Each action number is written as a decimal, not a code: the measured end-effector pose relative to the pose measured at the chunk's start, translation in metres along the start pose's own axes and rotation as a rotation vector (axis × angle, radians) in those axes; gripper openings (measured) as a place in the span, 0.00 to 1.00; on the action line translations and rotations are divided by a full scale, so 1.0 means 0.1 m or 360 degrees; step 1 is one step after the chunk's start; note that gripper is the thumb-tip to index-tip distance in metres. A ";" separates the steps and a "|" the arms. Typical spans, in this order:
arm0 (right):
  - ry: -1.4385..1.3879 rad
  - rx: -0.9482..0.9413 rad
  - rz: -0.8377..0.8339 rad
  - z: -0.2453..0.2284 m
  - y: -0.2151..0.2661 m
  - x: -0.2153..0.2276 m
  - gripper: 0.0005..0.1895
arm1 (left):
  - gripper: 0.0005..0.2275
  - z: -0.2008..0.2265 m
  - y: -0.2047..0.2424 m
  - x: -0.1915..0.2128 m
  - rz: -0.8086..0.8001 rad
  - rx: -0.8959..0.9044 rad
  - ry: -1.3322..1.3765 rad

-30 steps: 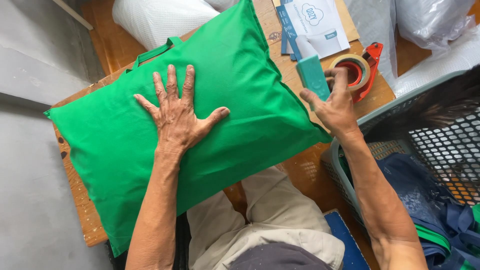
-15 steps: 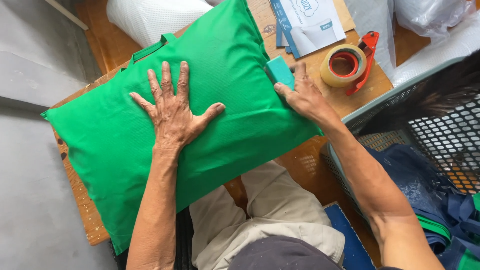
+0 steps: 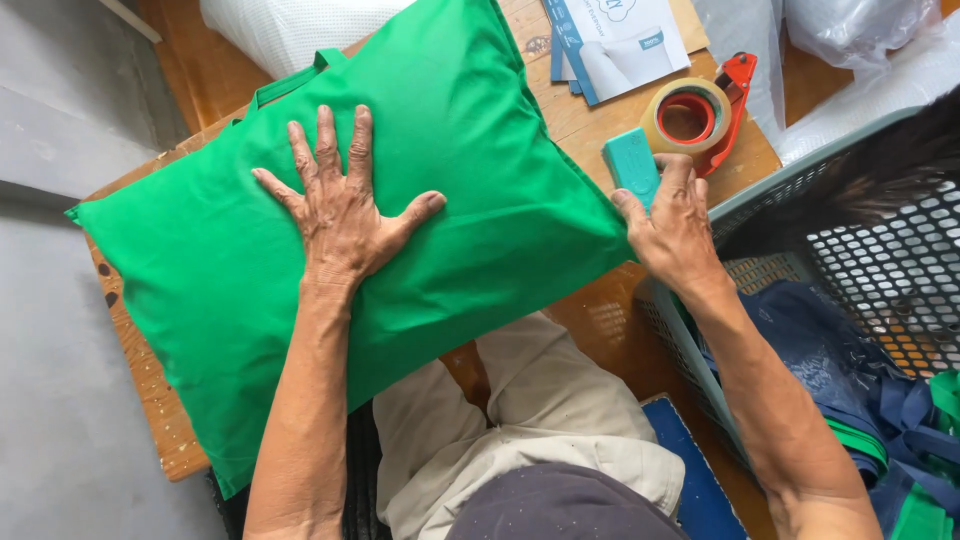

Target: The person uses a small blue sponge to wipe the exterior and interior of a green tote bag placed on a wooden table. The person scrubs the sides, top, and bottom of the bag, then flips it to clean the inside and handles before setting the sponge down.

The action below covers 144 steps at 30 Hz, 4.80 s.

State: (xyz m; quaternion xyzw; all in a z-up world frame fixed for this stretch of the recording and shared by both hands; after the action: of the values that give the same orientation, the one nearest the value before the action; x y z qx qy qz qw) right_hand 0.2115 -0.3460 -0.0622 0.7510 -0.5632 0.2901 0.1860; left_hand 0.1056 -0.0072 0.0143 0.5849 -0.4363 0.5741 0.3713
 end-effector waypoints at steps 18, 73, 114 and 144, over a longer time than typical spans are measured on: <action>0.1002 0.0281 0.0229 -0.14 1.05 0.24 0.29 | 0.49 -0.05 -0.06 0.01 0.0003 0.0002 0.0057; 0.0022 0.1431 -0.0284 -1.97 -0.88 -1.57 0.21 | 0.28 -3.05 1.62 -1.56 0.0121 0.1295 0.0913; -0.0314 0.1382 -0.0133 -1.87 -0.73 -1.51 0.20 | 0.35 0.06 -0.28 -0.14 0.0575 0.0833 0.0018; -0.0146 0.1407 -0.0016 -1.82 -0.64 -1.56 0.20 | 0.31 -0.34 -0.63 -0.17 0.0408 0.0820 0.0063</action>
State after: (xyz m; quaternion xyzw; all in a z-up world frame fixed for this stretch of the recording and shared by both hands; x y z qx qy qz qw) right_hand 0.2003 -0.1017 -0.0212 0.7731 -0.3890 0.4686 -0.1769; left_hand 0.1538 0.0480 0.0038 0.5888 -0.3390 0.7196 0.1433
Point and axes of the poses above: each hand's wrist, its own y-axis away from the middle knuckle, its own x-axis out of the back of the hand, z = x × y, the point moved 5 cm from there along -y, towards the middle knuckle, and after that the axes turned 15 degrees about -y, right-handed, at the moved point
